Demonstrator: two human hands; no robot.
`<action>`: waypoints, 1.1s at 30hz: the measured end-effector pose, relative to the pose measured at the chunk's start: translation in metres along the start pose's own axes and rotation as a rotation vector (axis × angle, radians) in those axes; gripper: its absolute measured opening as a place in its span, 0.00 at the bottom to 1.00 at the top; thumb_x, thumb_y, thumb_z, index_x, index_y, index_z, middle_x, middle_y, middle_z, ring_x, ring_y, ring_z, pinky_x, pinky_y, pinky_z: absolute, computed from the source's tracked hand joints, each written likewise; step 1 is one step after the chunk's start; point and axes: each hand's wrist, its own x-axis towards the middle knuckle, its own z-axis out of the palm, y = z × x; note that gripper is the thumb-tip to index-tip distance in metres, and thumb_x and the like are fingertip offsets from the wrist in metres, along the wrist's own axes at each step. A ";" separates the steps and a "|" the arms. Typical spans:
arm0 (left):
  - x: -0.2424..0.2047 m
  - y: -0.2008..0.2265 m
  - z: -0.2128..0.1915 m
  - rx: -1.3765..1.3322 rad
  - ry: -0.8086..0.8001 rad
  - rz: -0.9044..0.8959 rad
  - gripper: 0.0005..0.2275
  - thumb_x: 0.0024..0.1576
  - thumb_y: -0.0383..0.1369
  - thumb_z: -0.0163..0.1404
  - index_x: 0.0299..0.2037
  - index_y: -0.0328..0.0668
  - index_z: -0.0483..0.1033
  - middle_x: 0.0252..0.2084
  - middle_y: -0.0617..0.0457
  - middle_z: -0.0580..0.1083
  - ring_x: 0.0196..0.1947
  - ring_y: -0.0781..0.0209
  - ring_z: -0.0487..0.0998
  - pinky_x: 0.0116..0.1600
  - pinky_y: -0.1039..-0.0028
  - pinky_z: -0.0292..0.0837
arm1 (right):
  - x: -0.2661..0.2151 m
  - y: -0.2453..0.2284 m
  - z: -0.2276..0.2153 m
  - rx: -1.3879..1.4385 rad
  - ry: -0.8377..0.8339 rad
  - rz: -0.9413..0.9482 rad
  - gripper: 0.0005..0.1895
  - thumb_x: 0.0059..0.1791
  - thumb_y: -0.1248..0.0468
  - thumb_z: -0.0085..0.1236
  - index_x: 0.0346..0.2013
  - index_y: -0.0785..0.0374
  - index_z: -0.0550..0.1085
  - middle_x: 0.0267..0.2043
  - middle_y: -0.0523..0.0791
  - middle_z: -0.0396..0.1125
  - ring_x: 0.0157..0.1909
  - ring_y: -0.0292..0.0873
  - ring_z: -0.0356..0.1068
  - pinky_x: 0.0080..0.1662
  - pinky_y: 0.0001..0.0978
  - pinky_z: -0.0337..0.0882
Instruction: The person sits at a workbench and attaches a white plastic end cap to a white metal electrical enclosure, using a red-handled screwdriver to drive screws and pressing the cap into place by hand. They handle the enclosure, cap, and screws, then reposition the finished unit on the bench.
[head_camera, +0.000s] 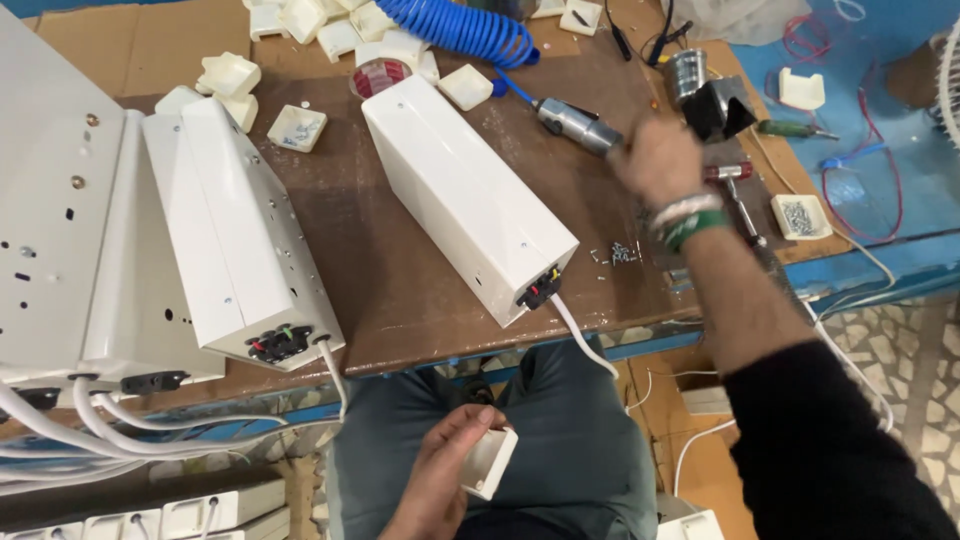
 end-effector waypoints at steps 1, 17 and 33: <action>-0.001 -0.001 -0.001 0.002 0.003 -0.005 0.10 0.59 0.38 0.52 0.39 0.39 0.80 0.33 0.54 0.80 0.33 0.67 0.80 0.38 0.77 0.74 | 0.007 0.004 -0.008 0.002 -0.005 0.003 0.23 0.49 0.47 0.66 0.39 0.67 0.80 0.39 0.59 0.74 0.40 0.59 0.76 0.42 0.50 0.77; 0.012 -0.015 0.001 0.023 -0.076 -0.042 0.11 0.59 0.38 0.52 0.40 0.39 0.80 0.35 0.55 0.79 0.34 0.67 0.79 0.38 0.77 0.72 | -0.129 0.110 0.006 0.398 0.285 0.057 0.09 0.51 0.62 0.65 0.43 0.62 0.80 0.37 0.52 0.75 0.38 0.52 0.77 0.42 0.42 0.75; 0.004 -0.012 0.000 -0.038 -0.035 -0.031 0.11 0.60 0.38 0.51 0.40 0.39 0.80 0.34 0.55 0.79 0.33 0.68 0.79 0.37 0.77 0.72 | -0.199 0.068 -0.034 0.800 0.109 0.250 0.17 0.58 0.57 0.57 0.53 0.69 0.77 0.32 0.44 0.68 0.32 0.39 0.65 0.34 0.31 0.63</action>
